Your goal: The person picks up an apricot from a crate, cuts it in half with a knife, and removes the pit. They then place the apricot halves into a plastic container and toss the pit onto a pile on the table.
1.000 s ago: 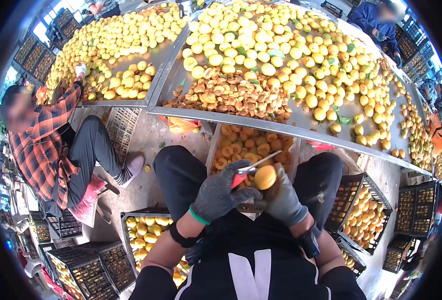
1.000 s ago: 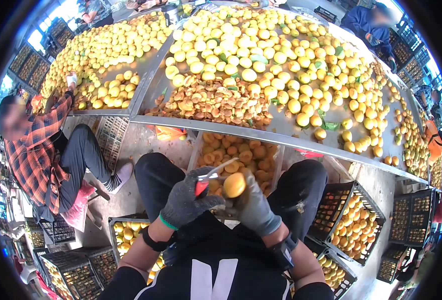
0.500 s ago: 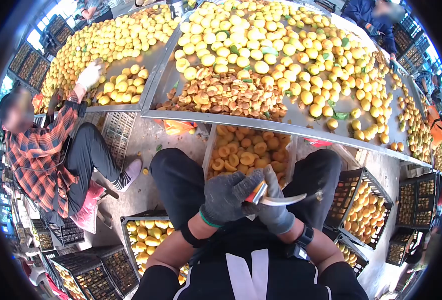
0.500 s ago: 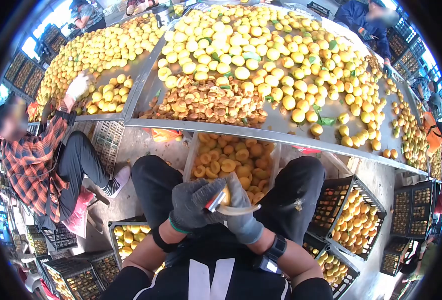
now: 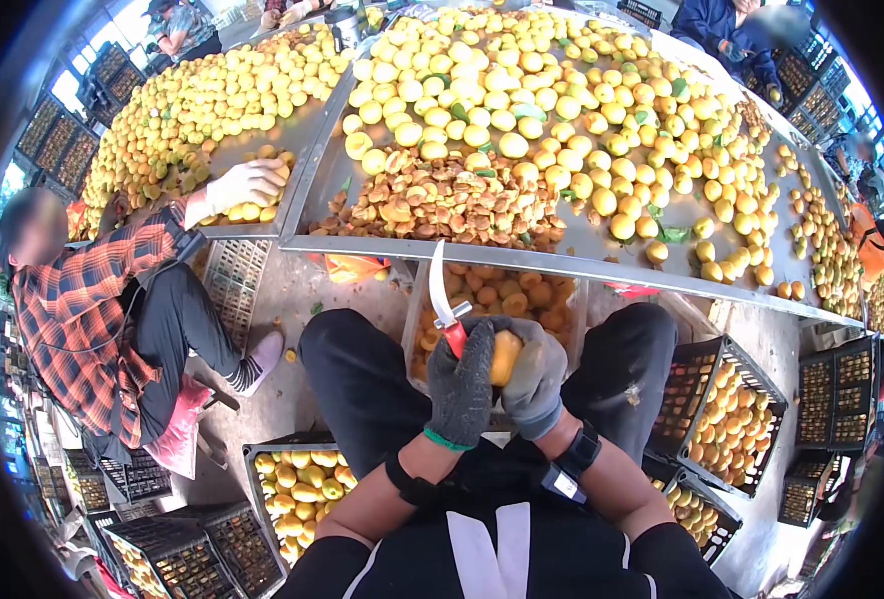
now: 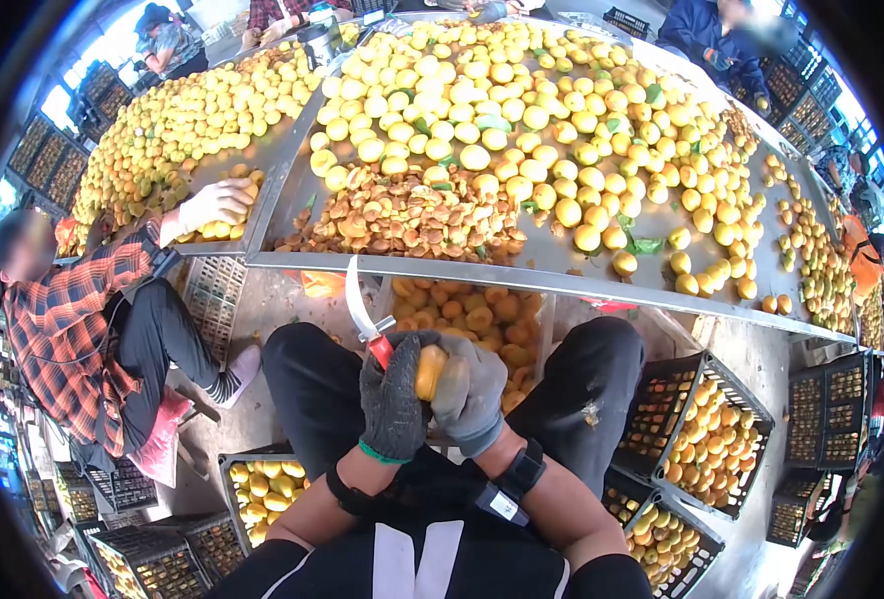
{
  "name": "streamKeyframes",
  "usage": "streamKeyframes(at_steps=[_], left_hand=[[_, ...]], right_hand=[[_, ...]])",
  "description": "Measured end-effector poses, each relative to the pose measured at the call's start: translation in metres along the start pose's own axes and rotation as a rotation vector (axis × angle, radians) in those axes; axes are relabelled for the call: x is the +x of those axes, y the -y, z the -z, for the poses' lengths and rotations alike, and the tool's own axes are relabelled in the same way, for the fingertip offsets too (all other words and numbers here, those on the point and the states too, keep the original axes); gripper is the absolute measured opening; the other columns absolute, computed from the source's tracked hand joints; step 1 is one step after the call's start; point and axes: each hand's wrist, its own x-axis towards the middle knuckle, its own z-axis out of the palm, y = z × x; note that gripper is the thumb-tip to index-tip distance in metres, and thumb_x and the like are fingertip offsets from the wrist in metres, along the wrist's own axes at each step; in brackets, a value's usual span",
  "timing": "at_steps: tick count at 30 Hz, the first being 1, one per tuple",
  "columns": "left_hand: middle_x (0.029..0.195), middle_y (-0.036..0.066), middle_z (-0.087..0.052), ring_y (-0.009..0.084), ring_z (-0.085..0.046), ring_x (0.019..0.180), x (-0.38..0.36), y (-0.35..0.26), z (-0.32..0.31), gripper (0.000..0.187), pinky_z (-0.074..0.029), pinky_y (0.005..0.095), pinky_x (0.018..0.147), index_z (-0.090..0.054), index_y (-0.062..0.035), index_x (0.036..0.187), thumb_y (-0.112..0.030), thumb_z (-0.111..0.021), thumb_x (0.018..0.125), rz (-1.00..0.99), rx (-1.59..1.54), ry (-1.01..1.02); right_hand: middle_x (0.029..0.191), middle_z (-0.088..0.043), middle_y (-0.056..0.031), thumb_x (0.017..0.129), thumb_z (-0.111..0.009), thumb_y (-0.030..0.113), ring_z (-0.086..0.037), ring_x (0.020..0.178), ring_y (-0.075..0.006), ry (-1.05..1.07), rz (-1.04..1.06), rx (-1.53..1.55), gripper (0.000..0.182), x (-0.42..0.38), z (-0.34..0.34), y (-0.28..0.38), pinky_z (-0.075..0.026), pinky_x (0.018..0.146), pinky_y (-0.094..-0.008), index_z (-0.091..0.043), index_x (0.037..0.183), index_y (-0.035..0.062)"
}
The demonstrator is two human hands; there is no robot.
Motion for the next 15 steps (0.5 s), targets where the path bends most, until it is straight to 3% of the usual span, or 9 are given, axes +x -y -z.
streamKeyframes(at_steps=[3,4,6,7,8,9,11,15], left_hand=[[0.095,0.007,-0.064,0.0169,-0.061,0.083,0.008,0.006,0.014,0.035,-0.049,0.0295,0.076,-0.06,-0.0028,0.114,-0.026,-0.062,0.088,-0.018,0.14,0.17],[0.095,0.007,-0.064,0.0169,-0.061,0.083,0.007,0.003,0.022,0.035,-0.049,0.0295,0.076,-0.06,-0.0028,0.114,-0.026,-0.062,0.088,-0.016,0.143,0.166],[0.09,0.013,-0.062,0.0281,-0.063,0.078,0.007,-0.004,0.037,0.056,-0.052,0.0337,0.071,-0.058,-0.0092,0.119,-0.042,-0.071,0.077,-0.606,0.954,0.367],[0.081,0.012,-0.059,0.032,-0.061,0.069,0.007,-0.01,0.04,0.071,-0.051,0.0372,0.061,-0.057,-0.0148,0.123,-0.047,-0.077,0.063,-0.599,1.061,0.396],[0.081,0.012,-0.059,0.032,-0.061,0.069,0.011,-0.012,0.043,0.071,-0.051,0.0372,0.061,-0.057,-0.0148,0.123,-0.047,-0.077,0.063,-0.595,1.064,0.404],[0.077,0.009,-0.058,0.0289,-0.06,0.063,0.016,-0.014,0.045,0.07,-0.049,0.0376,0.056,-0.058,-0.015,0.122,-0.045,-0.076,0.062,-0.752,1.122,0.453],[0.066,0.002,-0.052,0.0219,-0.056,0.055,0.022,-0.011,0.044,0.07,-0.042,0.0378,0.046,-0.058,-0.0168,0.122,-0.042,-0.074,0.059,-1.035,1.112,0.487],[0.066,0.003,-0.053,0.0225,-0.056,0.055,0.025,-0.017,0.038,0.068,-0.041,0.0376,0.047,-0.059,-0.017,0.121,-0.045,-0.073,0.061,-1.032,1.138,0.492]], right_hand=[[0.079,-0.062,-0.017,0.094,-0.041,0.026,-0.063,0.073,-0.0329,0.106,-0.107,0.097,0.032,-0.001,0.006,-0.004,-0.048,0.066,-0.0361,-0.058,0.098,-0.001],[0.087,-0.061,-0.019,0.091,-0.048,0.028,-0.062,0.081,-0.0338,0.201,-0.144,0.053,0.034,-0.006,0.01,-0.006,-0.048,0.07,-0.0365,-0.054,0.105,-0.0023],[0.096,-0.06,-0.0211,0.088,-0.055,0.029,-0.061,0.089,-0.0348,0.294,-0.179,0.008,0.041,-0.006,0.022,-0.008,-0.047,0.075,-0.0369,-0.051,0.113,-0.0036],[0.103,-0.057,-0.0225,0.083,-0.062,0.029,-0.058,0.095,-0.0365,0.405,-0.124,-0.073,0.052,-0.002,0.031,0.0,-0.046,0.08,-0.038,-0.045,0.119,-0.0045],[0.11,-0.054,-0.024,0.078,-0.069,0.03,-0.055,0.101,-0.0382,0.514,-0.068,-0.154,0.067,-0.001,0.037,0.003,-0.044,0.086,-0.039,-0.038,0.126,-0.0053],[0.115,-0.051,-0.0251,0.069,-0.075,0.028,-0.053,0.103,-0.0415,0.624,-0.039,-0.107,0.083,-0.005,0.038,-0.003,-0.042,0.09,-0.0419,-0.031,0.131,-0.006],[0.114,-0.052,-0.0248,0.068,-0.076,0.028,-0.053,0.104,-0.0423,0.636,-0.019,-0.094,0.085,-0.008,0.04,-0.007,-0.042,0.091,-0.0422,-0.03,0.131,-0.0062],[0.116,-0.051,-0.0253,0.071,-0.072,0.036,-0.052,0.106,-0.0426,0.524,0.0,-0.121,0.086,-0.013,0.036,-0.014,-0.042,0.09,-0.0417,-0.03,0.132,-0.008]])
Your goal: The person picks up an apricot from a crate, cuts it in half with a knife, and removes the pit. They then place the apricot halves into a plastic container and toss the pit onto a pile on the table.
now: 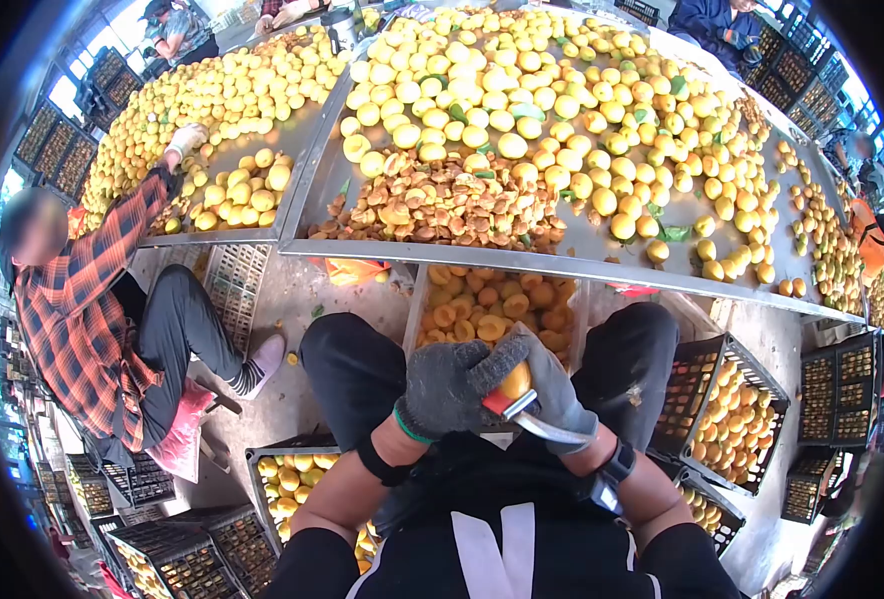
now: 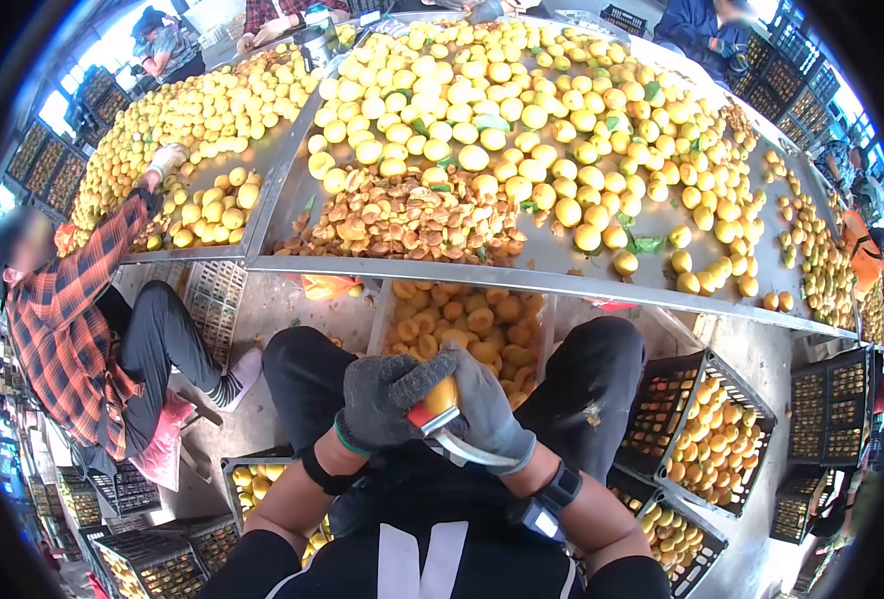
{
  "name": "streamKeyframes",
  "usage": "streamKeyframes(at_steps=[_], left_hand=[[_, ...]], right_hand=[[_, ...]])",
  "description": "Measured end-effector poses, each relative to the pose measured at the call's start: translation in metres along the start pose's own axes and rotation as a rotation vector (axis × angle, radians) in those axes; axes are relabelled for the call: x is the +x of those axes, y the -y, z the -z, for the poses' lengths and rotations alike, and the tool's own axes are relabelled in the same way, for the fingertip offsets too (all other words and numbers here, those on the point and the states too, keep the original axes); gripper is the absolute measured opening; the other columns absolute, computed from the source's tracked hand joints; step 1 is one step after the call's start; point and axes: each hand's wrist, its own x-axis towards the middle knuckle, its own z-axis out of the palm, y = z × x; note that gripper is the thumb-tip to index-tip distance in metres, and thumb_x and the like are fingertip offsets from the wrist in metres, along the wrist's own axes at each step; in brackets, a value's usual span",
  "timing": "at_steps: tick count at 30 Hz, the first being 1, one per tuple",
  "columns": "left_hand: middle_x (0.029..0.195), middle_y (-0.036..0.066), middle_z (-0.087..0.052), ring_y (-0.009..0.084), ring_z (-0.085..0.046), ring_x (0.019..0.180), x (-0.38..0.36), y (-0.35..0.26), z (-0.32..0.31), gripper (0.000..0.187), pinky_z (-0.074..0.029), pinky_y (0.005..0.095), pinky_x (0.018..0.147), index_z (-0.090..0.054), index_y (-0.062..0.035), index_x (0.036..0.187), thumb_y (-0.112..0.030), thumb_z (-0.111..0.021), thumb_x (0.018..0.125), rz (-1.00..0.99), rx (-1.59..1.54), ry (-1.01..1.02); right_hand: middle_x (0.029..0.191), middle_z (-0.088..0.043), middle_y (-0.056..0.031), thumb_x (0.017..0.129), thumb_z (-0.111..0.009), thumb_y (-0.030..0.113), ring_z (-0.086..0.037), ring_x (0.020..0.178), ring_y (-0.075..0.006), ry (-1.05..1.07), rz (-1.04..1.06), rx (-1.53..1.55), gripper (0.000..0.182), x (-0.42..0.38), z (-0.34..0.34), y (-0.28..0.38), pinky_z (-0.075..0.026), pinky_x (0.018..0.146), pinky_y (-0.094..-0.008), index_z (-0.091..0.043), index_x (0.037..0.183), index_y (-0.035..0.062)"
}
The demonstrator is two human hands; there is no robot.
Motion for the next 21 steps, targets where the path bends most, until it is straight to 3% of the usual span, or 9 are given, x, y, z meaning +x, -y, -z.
streamKeyframes(at_steps=[3,5,7,10,12,17,18,19,21], left_hand=[[0.066,0.004,-0.056,0.0248,-0.056,0.053,0.007,-0.005,0.004,0.062,-0.043,0.0358,0.047,-0.062,-0.0153,0.117,-0.039,-0.076,0.062,0.106,-0.119,0.065],[0.067,0.006,-0.058,0.0261,-0.059,0.058,0.008,-0.007,0.004,0.055,-0.046,0.0343,0.052,-0.064,-0.0132,0.116,-0.031,-0.077,0.065,0.186,-0.244,0.088],[0.071,0.007,-0.061,0.0248,-0.061,0.062,0.0,-0.011,-0.007,0.048,-0.047,0.0326,0.056,-0.065,-0.0105,0.112,-0.026,-0.076,0.068,0.25,-0.354,-0.003],[0.079,0.009,-0.065,0.0206,-0.063,0.069,-0.001,-0.024,-0.012,0.033,-0.049,0.0296,0.063,-0.067,-0.0051,0.104,-0.018,-0.072,0.074,0.474,-0.57,-0.17],[0.086,0.007,-0.067,0.0121,-0.062,0.075,0.005,-0.039,-0.011,0.017,-0.049,0.0281,0.066,-0.066,0.0,0.095,-0.013,-0.063,0.085,0.816,-0.773,-0.251],[0.086,0.005,-0.067,0.0078,-0.059,0.078,0.008,-0.027,-0.024,0.024,-0.048,0.0258,0.069,-0.065,-0.0004,0.102,-0.016,-0.067,0.084,0.999,-1.167,-0.434],[0.09,0.006,-0.067,0.01,-0.061,0.078,0.003,-0.022,-0.015,0.031,-0.049,0.0266,0.07,-0.063,-0.0011,0.108,-0.017,-0.069,0.082,0.95,-1.017,-0.171],[0.094,0.007,-0.067,0.0122,-0.062,0.079,0.0,-0.017,-0.008,0.039,-0.049,0.0273,0.071,-0.061,-0.0017,0.114,-0.019,-0.071,0.08,0.89,-0.86,0.084],[0.094,0.009,-0.066,0.0177,-0.063,0.078,0.002,-0.016,0.005,0.049,-0.05,0.0303,0.069,-0.058,-0.0043,0.118,-0.026,-0.072,0.077,0.7,-0.631,0.157]], right_hand=[[0.123,-0.046,-0.0279,0.075,-0.066,0.048,-0.049,0.109,-0.0416,-0.072,-0.293,0.298,0.089,-0.009,-0.023,-0.019,-0.04,0.092,-0.0416,-0.03,0.134,-0.0094],[0.118,-0.049,-0.0263,0.078,-0.063,0.048,-0.052,0.104,-0.0392,-0.274,-0.094,-0.256,0.086,-0.005,-0.024,-0.008,-0.04,0.09,-0.0421,-0.03,0.133,-0.0096],[0.106,-0.057,-0.0229,0.083,-0.058,0.044,-0.058,0.092,-0.0366,-0.43,-0.033,-0.34,0.068,0.005,-0.025,0.012,-0.045,0.081,-0.0398,-0.041,0.125,-0.0077],[0.088,-0.062,-0.0182,0.092,-0.047,0.032,-0.062,0.075,-0.0304,-0.436,-0.279,0.033,0.038,0.018,-0.018,0.037,-0.049,0.068,-0.0342,-0.056,0.102,-0.0033],[0.087,-0.062,-0.0161,0.094,-0.044,0.03,-0.062,0.075,-0.0277,-0.518,-0.245,0.221,0.035,0.021,-0.021,0.048,-0.048,0.067,-0.0333,-0.056,0.099,-0.0025],[0.082,-0.062,-0.0132,0.097,-0.039,0.036,-0.061,0.077,-0.022,-0.518,-0.225,0.287,0.043,0.029,-0.016,0.03,-0.046,0.069,-0.0293,-0.057,0.097,-0.0032],[0.086,-0.061,-0.0159,0.09,-0.053,0.033,-0.061,0.079,-0.0293,-0.403,-0.39,0.436,0.039,0.027,-0.009,0.025,-0.047,0.072,-0.0319,-0.055,0.106,-0.0023],[0.086,-0.061,-0.0159,0.09,-0.053,0.033,-0.061,0.079,-0.0293,-0.402,-0.387,0.438,0.039,0.023,-0.007,0.016,-0.047,0.072,-0.0319,-0.055,0.106,-0.0023],[0.098,-0.057,-0.018,0.079,-0.068,0.031,-0.059,0.09,-0.036,-0.23,-0.062,0.069,0.052,0.009,-0.008,-0.002,-0.046,0.08,-0.0368,-0.049,0.116,0.0001]])
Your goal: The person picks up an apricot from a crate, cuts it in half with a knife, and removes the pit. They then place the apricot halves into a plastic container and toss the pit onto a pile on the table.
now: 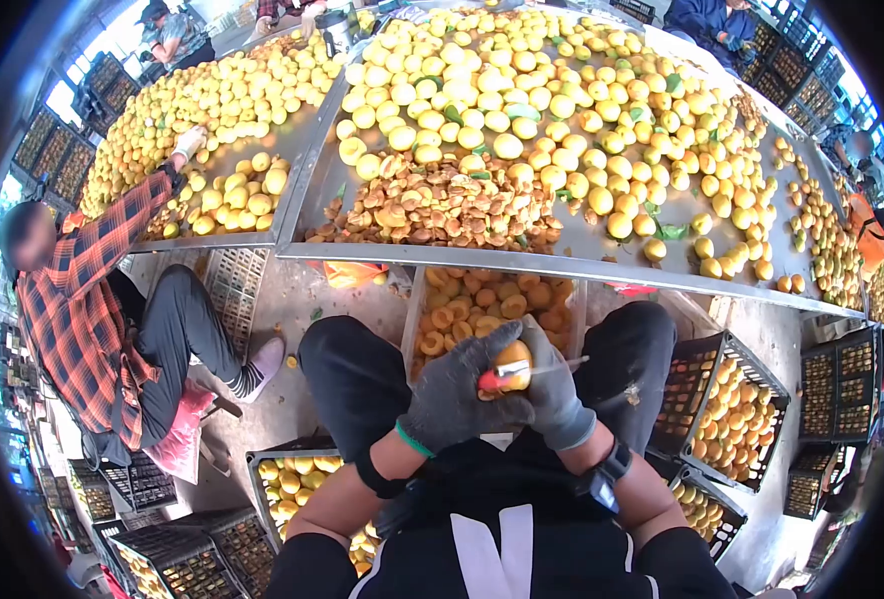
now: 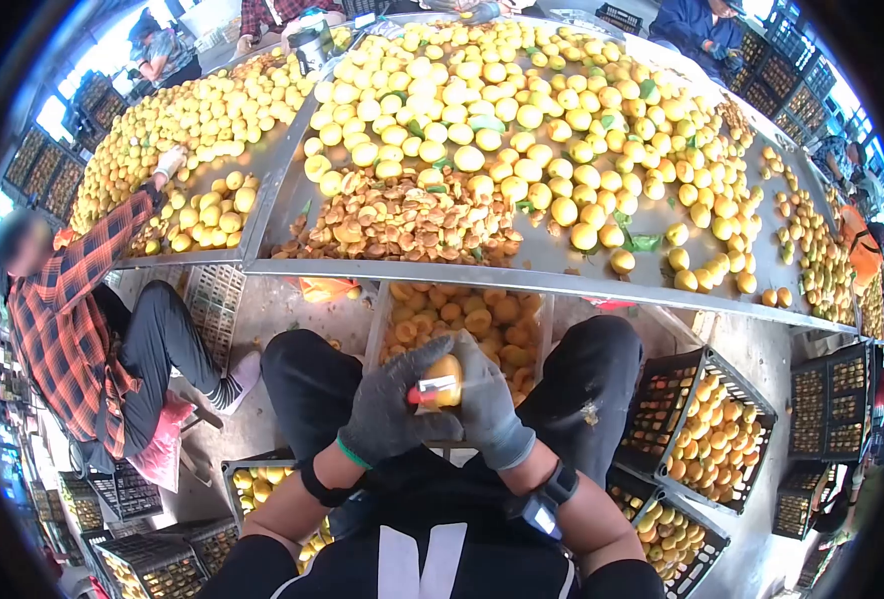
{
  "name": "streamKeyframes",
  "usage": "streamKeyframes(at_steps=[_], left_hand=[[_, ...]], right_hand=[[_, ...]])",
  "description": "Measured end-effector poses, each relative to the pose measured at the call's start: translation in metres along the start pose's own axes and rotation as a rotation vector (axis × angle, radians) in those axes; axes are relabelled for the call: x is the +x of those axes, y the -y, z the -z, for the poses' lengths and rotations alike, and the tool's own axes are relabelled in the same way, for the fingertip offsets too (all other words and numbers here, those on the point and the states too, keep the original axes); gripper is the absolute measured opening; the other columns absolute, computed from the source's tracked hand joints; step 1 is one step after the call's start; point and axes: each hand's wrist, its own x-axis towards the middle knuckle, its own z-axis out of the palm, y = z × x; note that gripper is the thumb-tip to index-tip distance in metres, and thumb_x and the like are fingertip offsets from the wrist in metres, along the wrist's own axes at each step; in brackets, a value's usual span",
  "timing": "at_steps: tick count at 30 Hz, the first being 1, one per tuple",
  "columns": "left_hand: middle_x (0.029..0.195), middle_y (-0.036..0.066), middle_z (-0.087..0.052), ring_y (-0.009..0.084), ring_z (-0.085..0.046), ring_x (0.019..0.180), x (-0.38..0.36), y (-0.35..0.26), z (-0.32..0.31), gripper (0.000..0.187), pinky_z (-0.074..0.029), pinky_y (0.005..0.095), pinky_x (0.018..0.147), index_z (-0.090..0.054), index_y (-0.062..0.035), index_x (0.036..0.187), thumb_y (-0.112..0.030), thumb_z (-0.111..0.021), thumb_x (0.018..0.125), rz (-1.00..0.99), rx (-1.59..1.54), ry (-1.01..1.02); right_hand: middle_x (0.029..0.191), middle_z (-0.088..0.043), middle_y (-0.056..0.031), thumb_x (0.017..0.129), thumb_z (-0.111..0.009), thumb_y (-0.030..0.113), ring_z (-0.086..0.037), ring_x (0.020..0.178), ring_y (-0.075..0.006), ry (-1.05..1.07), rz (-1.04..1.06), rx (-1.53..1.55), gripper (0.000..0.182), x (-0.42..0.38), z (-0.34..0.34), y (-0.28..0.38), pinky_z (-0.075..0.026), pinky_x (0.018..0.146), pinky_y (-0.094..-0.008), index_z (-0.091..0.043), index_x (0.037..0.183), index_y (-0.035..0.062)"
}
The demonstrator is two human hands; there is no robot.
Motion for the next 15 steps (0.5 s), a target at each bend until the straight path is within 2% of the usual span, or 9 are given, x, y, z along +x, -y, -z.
streamKeyframes(at_steps=[1,2,4,5,6,8,12,13,15], left_hand=[[0.094,0.011,-0.064,0.0231,-0.064,0.077,-0.002,-0.005,0.004,0.059,-0.051,0.0333,0.068,-0.056,-0.0069,0.122,-0.034,-0.073,0.073,-0.156,0.254,0.032],[0.094,0.012,-0.063,0.0286,-0.064,0.075,-0.002,-0.007,0.006,0.069,-0.052,0.0364,0.066,-0.053,-0.0094,0.127,-0.041,-0.075,0.069,-0.313,0.509,0.061],[0.08,0.009,-0.058,0.0281,-0.061,0.066,0.001,0.003,0.006,0.071,-0.049,0.0378,0.057,-0.057,-0.014,0.123,-0.047,-0.073,0.063,-0.459,0.579,-0.028],[0.078,0.007,-0.057,0.0265,-0.059,0.063,0.002,0.003,0.008,0.069,-0.047,0.0375,0.054,-0.059,-0.0157,0.121,-0.046,-0.074,0.061,-0.574,0.597,-0.039],[0.076,0.006,-0.055,0.025,-0.057,0.061,0.003,0.004,0.009,0.068,-0.045,0.0371,0.051,-0.06,-0.0174,0.119,-0.044,-0.074,0.059,-0.692,0.613,-0.051],[0.076,0.005,-0.054,0.0242,-0.057,0.06,0.006,0.01,0.003,0.063,-0.043,0.0365,0.05,-0.062,-0.0193,0.116,-0.045,-0.074,0.059,-0.697,0.615,-0.09],[0.079,0.006,-0.056,0.0276,-0.057,0.063,0.006,0.013,-0.011,0.066,-0.045,0.0378,0.055,-0.061,-0.017,0.117,-0.045,-0.075,0.059,-0.596,0.478,-0.088],[0.081,0.007,-0.058,0.0289,-0.059,0.066,0.006,0.012,-0.014,0.063,-0.046,0.0386,0.058,-0.061,-0.016,0.117,-0.042,-0.076,0.061,-0.534,0.385,-0.109],[0.083,0.008,-0.06,0.0303,-0.06,0.069,0.006,0.011,-0.021,0.061,-0.048,0.0393,0.061,-0.062,-0.0151,0.116,-0.039,-0.077,0.062,-0.47,0.293,-0.125]], right_hand=[[0.11,-0.052,-0.02,0.071,-0.075,0.031,-0.055,0.101,-0.0395,0.112,0.045,-0.019,0.069,0.003,0.011,0.012,-0.044,0.086,-0.0409,-0.042,0.124,-0.0004],[0.11,-0.052,-0.02,0.071,-0.075,0.031,-0.055,0.101,-0.0395,0.11,0.042,-0.017,0.069,0.001,0.014,0.013,-0.044,0.086,-0.0409,-0.042,0.124,-0.0004],[0.113,-0.05,-0.0203,0.07,-0.075,0.032,-0.053,0.105,-0.0392,0.321,-0.101,0.21,0.071,-0.006,0.015,0.016,-0.042,0.088,-0.0423,-0.042,0.124,-0.0008],[0.112,-0.051,-0.0202,0.072,-0.073,0.03,-0.053,0.103,-0.0399,0.181,0.146,0.042,0.07,-0.013,0.012,0.013,-0.043,0.088,-0.0423,-0.041,0.126,-0.0008],[0.112,-0.051,-0.0202,0.072,-0.073,0.03,-0.053,0.103,-0.0399,0.181,0.146,0.041,0.07,-0.017,0.008,0.006,-0.043,0.088,-0.0423,-0.041,0.126,-0.0008],[0.116,-0.051,-0.0215,0.072,-0.073,0.031,-0.054,0.102,-0.0401,0.194,-0.257,0.304,0.074,-0.023,-0.003,-0.007,-0.043,0.087,-0.0428,-0.039,0.13,-0.0013],[0.126,-0.048,-0.0235,0.07,-0.073,0.043,-0.051,0.108,-0.0381,-0.099,-0.052,-0.223,0.08,-0.03,-0.012,-0.006,-0.04,0.091,-0.0417,-0.043,0.126,-0.0052],[0.128,-0.047,-0.023,0.067,-0.073,0.047,-0.05,0.11,-0.0366,-0.14,-0.159,-0.038,0.083,-0.03,-0.015,-0.008,-0.037,0.093,-0.0418,-0.045,0.125,-0.0053],[0.124,-0.05,-0.0211,0.069,-0.072,0.045,-0.051,0.107,-0.0345,-0.191,-0.124,-0.147,0.081,-0.029,-0.019,-0.008,-0.039,0.091,-0.0405,-0.044,0.127,-0.0046]])
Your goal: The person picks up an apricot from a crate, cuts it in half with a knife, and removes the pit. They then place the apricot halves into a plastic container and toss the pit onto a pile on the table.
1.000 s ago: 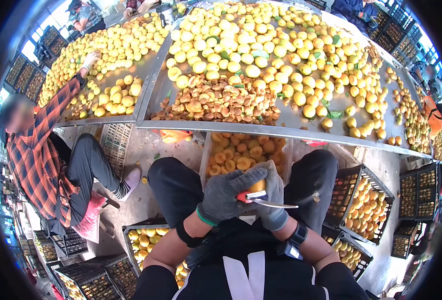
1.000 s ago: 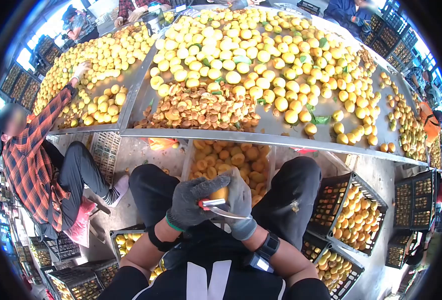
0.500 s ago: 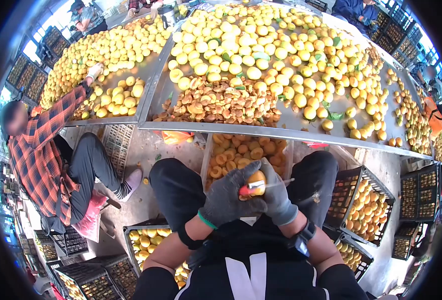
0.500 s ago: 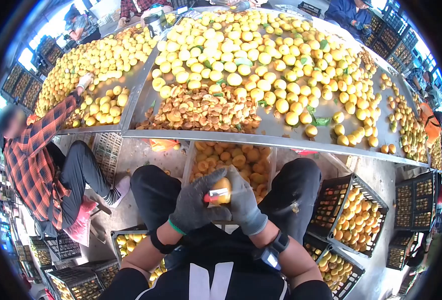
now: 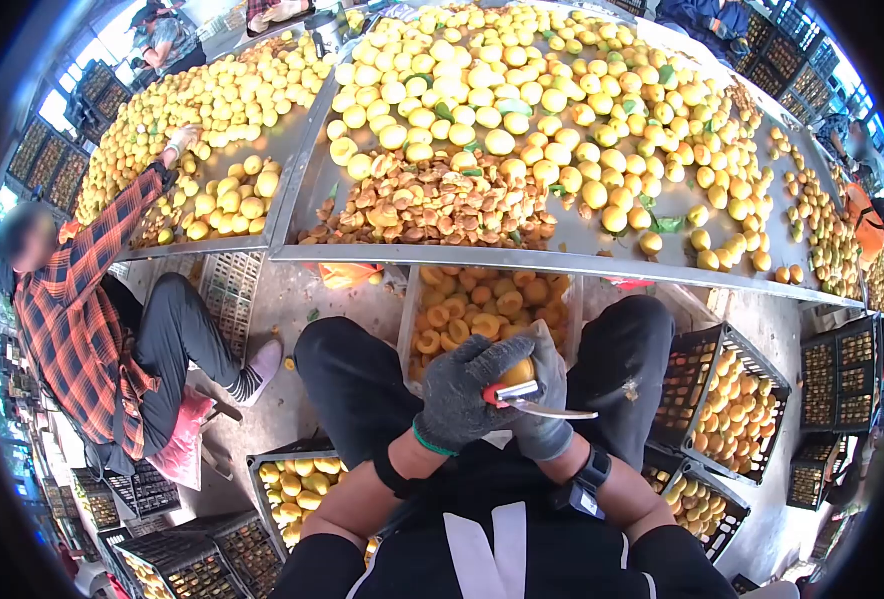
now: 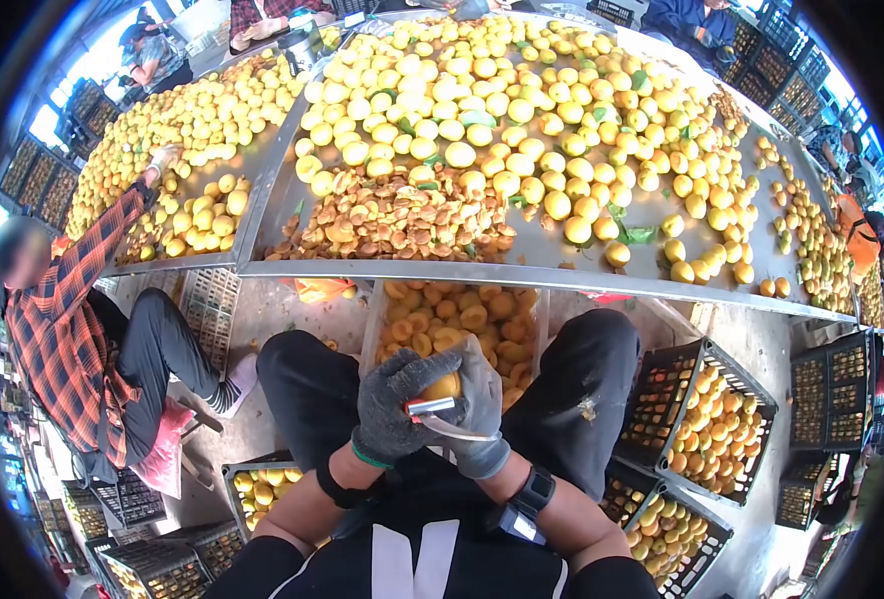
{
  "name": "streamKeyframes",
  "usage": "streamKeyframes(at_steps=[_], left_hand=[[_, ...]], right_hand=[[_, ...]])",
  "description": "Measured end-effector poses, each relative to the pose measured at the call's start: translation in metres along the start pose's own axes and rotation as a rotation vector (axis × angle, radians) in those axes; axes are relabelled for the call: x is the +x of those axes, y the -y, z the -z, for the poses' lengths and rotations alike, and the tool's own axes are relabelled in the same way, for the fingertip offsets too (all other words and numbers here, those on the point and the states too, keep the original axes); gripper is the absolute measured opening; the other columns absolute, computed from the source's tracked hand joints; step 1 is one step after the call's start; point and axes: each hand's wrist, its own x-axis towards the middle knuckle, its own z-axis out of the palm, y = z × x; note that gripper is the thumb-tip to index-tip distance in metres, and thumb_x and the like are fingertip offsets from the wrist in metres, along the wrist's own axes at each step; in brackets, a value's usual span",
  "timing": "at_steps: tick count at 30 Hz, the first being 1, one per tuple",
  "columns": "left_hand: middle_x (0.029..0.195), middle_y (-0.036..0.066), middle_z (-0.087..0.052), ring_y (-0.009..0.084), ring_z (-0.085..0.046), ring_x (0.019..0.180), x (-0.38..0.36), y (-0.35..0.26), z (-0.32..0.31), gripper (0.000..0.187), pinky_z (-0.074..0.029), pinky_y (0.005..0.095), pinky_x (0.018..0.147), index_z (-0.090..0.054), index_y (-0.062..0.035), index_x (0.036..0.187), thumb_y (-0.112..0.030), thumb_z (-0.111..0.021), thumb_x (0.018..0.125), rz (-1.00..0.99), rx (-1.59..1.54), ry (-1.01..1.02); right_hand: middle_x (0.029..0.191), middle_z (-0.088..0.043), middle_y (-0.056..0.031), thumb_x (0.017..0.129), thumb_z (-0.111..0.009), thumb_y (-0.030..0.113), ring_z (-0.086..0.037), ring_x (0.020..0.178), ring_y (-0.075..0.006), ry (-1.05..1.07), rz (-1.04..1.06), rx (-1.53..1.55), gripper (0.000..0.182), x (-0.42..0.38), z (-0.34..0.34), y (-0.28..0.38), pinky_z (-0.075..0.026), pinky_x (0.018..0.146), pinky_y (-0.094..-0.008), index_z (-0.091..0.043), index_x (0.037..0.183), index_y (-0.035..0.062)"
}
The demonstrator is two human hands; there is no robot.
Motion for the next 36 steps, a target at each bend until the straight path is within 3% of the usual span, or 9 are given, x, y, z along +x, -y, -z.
streamKeyframes(at_steps=[7,9,10,18,22,26,28,34,36], left_hand=[[0.091,0.012,-0.066,0.029,-0.064,0.081,0.004,-0.009,-0.028,0.035,-0.05,0.035,0.075,-0.065,-0.0057,0.104,-0.023,-0.072,0.074,0.219,-0.293,-0.291],[0.096,0.008,-0.066,0.0169,-0.061,0.087,0.004,-0.012,-0.034,0.024,-0.048,0.0305,0.076,-0.063,-0.0015,0.104,-0.015,-0.064,0.085,0.576,-0.48,-0.309],[0.095,0.006,-0.065,0.0117,-0.059,0.085,0.01,-0.011,-0.036,0.022,-0.047,0.0281,0.075,-0.062,-0.001,0.105,-0.015,-0.06,0.089,0.748,-0.661,-0.326],[0.089,0.001,-0.064,0.0059,-0.057,0.077,0.014,0.024,-0.043,0.024,-0.046,0.0209,0.066,-0.066,-0.0031,0.103,-0.022,-0.059,0.091,0.705,-0.711,-0.266],[0.068,-0.005,-0.051,0.0034,-0.042,0.051,0.005,0.041,-0.023,0.038,-0.031,0.0186,0.043,-0.06,-0.0083,0.114,-0.039,-0.053,0.093,0.935,-1.357,-0.211],[0.057,-0.005,-0.037,0.0049,-0.026,0.038,0.006,0.048,-0.016,0.054,-0.019,0.0209,0.035,-0.053,-0.0114,0.12,-0.056,-0.045,0.091,0.993,-1.537,-0.166],[0.058,-0.005,-0.039,0.0048,-0.028,0.039,0.002,0.054,-0.014,0.054,-0.02,0.0207,0.035,-0.053,-0.0099,0.121,-0.055,-0.046,0.091,0.994,-1.525,-0.131],[0.057,-0.005,-0.039,0.005,-0.03,0.039,-0.007,0.056,-0.022,0.051,-0.022,0.0198,0.035,-0.054,-0.0093,0.121,-0.051,-0.048,0.092,1.041,-1.487,-0.08],[0.057,-0.005,-0.039,0.0051,-0.03,0.039,-0.006,0.056,-0.022,0.05,-0.022,0.0198,0.035,-0.054,-0.0092,0.121,-0.05,-0.048,0.092,1.072,-1.473,-0.084]], right_hand=[[0.071,-0.057,-0.0122,0.095,-0.044,0.029,-0.056,0.064,-0.0252,-0.216,-0.243,0.249,0.033,0.041,-0.001,0.031,-0.043,0.06,-0.0356,-0.055,0.082,0.0014],[0.068,-0.055,-0.0123,0.097,-0.04,0.025,-0.053,0.061,-0.0235,-0.268,-0.113,0.379,0.032,0.048,-0.006,0.021,-0.043,0.06,-0.0355,-0.056,0.083,0.0007],[0.068,-0.054,-0.0119,0.098,-0.038,0.023,-0.052,0.06,-0.0209,-0.263,0.109,-0.023,0.033,0.052,-0.005,0.018,-0.043,0.059,-0.0343,-0.056,0.082,0.0008],[0.099,-0.059,-0.0071,0.099,-0.041,0.021,-0.06,0.086,-0.0172,0.175,-0.448,0.541,0.029,0.041,0.002,-0.022,-0.049,0.077,-0.0279,-0.053,0.114,-0.001],[0.112,-0.056,-0.0106,0.097,-0.042,0.015,-0.058,0.1,-0.0205,0.403,-0.468,1.237,0.026,0.04,0.023,-0.034,-0.051,0.082,-0.0362,-0.052,0.115,-0.0003],[0.107,-0.058,-0.0065,0.096,-0.045,0.016,-0.057,0.093,-0.0141,0.279,-0.658,1.233,0.03,0.033,0.024,-0.047,-0.049,0.079,-0.0313,-0.05,0.123,0.0026],[0.12,-0.054,-0.0077,0.095,-0.044,0.013,-0.055,0.103,-0.0153,0.186,-0.497,0.642,0.036,0.036,0.022,-0.049,-0.047,0.086,-0.033,-0.046,0.13,0.0045],[0.124,-0.054,-0.0064,0.095,-0.047,0.015,-0.057,0.1,-0.0141,0.354,-0.773,1.285,0.038,0.051,0.032,-0.02,-0.045,0.087,-0.0301,-0.044,0.132,0.0066],[0.122,-0.055,-0.0062,0.095,-0.047,0.015,-0.057,0.1,-0.0145,0.41,-0.728,1.123,0.037,0.057,0.032,-0.012,-0.046,0.086,-0.0295,-0.046,0.131,0.0058]])
